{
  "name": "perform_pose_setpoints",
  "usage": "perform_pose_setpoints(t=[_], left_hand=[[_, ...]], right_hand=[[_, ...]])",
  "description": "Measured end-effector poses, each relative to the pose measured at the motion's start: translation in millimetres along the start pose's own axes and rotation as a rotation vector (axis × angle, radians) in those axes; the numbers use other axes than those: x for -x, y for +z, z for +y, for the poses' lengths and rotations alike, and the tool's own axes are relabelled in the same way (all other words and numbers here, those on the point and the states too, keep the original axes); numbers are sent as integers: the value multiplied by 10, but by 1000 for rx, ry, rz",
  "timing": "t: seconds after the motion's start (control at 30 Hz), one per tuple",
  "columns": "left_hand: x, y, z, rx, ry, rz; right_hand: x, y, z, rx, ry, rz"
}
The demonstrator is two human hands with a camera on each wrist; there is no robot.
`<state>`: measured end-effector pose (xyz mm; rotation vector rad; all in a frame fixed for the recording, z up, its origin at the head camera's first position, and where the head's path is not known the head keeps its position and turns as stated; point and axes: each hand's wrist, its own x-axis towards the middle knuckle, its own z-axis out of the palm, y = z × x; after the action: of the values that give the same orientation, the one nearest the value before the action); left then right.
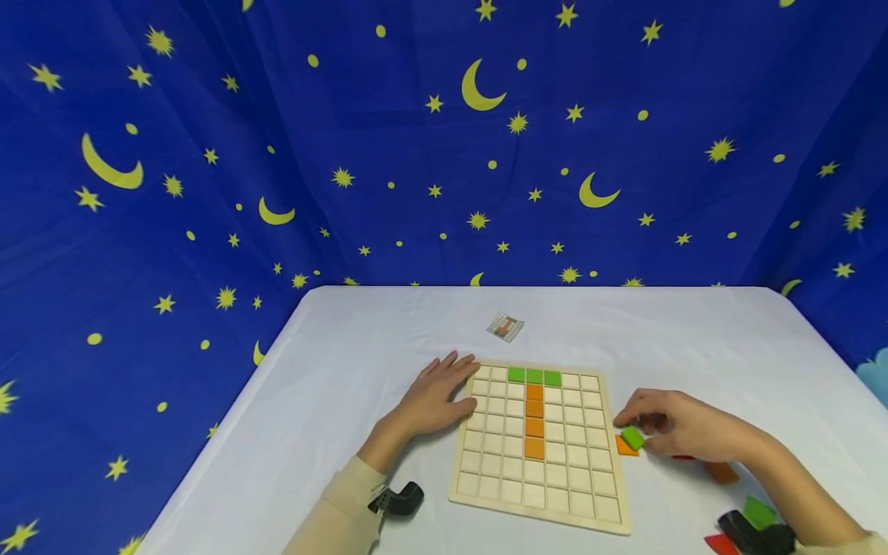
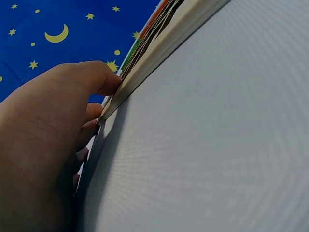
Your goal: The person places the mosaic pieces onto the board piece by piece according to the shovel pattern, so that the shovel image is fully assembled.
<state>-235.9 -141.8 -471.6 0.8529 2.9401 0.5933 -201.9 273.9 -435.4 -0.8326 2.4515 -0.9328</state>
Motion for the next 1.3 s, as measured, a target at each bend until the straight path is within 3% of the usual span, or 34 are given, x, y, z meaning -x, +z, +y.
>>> perform_pose_setpoints(t=[0.4,1.3], left_hand=[[4,-7,9,11,5,8],[18,12,4,20,20,27]], right_hand=[[3,14,-25,10,-31,12],[17,39,-24,-43,52,8]])
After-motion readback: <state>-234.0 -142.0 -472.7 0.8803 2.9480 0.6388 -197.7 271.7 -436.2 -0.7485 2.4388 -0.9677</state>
